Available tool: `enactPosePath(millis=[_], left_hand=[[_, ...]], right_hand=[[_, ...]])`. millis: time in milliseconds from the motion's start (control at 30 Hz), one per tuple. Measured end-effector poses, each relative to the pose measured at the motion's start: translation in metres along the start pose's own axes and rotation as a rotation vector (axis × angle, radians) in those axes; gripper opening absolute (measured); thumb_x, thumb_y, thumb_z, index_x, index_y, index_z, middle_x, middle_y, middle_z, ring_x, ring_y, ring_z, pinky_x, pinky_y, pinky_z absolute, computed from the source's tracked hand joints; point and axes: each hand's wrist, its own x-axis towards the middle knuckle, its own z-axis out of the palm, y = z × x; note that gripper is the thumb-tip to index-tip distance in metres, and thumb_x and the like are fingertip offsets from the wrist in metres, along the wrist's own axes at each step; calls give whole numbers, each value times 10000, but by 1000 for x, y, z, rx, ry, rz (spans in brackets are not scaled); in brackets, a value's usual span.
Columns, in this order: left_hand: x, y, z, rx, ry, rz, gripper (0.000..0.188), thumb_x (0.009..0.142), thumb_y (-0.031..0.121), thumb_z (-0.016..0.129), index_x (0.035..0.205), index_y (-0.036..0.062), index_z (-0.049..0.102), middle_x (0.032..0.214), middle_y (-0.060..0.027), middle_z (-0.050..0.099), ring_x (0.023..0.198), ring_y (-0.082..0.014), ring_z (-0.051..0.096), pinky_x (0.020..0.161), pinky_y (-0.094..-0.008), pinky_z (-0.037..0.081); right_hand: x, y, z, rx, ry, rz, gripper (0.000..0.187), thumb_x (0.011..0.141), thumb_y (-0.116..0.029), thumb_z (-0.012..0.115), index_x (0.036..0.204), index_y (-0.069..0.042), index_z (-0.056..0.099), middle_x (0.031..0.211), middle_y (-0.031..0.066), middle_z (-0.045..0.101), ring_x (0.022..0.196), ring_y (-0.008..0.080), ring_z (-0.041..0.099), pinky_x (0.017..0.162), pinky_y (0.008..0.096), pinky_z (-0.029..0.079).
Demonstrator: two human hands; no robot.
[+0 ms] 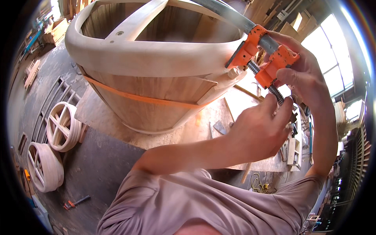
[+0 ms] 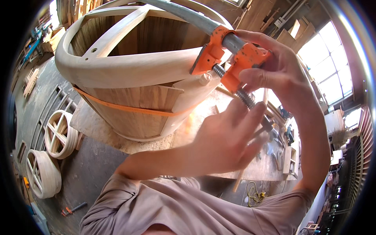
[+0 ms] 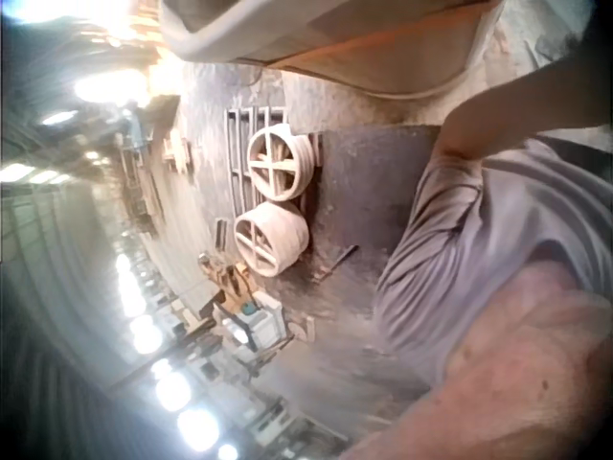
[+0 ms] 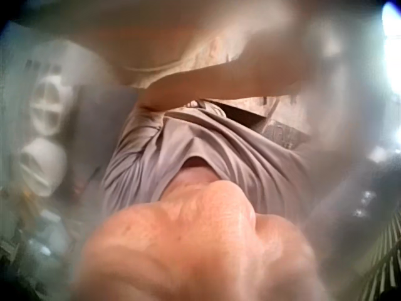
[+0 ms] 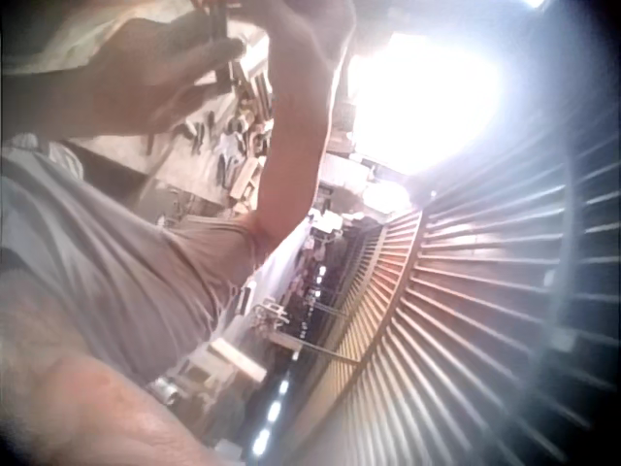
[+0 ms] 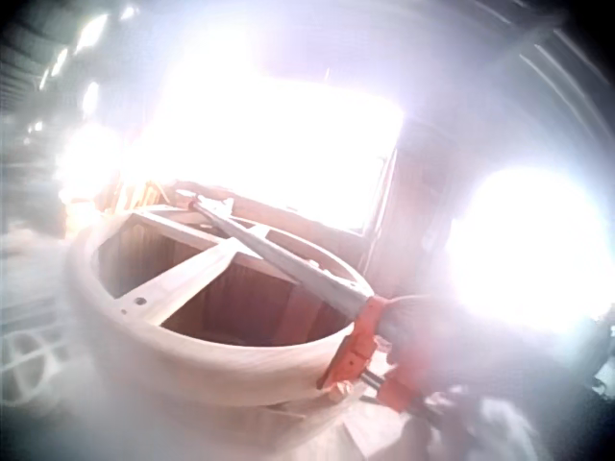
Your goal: The person assembles a wooden barrel by fitting staves into a white plastic frame and securing them with an orange strap. They then use a hammer to tap the staves into place and apply a large orange clamp to tighten the assembly.
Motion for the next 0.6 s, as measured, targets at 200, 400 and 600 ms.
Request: enactPosePath(millis=[200, 400, 600], left_hand=[[11, -62, -76, 929, 124, 317, 555, 791, 450, 740, 1157, 40, 660, 1149, -153, 581, 1055, -289, 596, 915, -516, 423], [32, -73, -94, 1020, -159, 112, 600, 739, 555, 766, 990, 23, 649, 850, -86, 627, 867, -261, 643, 831, -401, 468], [34, -74, -96, 934, -122, 171, 609, 713, 542, 781, 991, 18, 647, 853, -81, 615, 841, -242, 639, 821, -401, 478]], right_hand=[[-4, 11, 6, -104, 188, -80, 685, 724, -31, 637, 1395, 28, 515, 1042, 138, 678, 933, 195, 691, 796, 330, 600], [-1, 10, 8, -259, 192, -66, 710, 676, -44, 645, 1381, -52, 560, 1002, 119, 695, 910, 176, 706, 827, 328, 598], [-7, 13, 13, -257, 261, -69, 691, 677, -72, 678, 1362, -66, 585, 1008, 105, 698, 935, 181, 710, 913, 331, 568]])
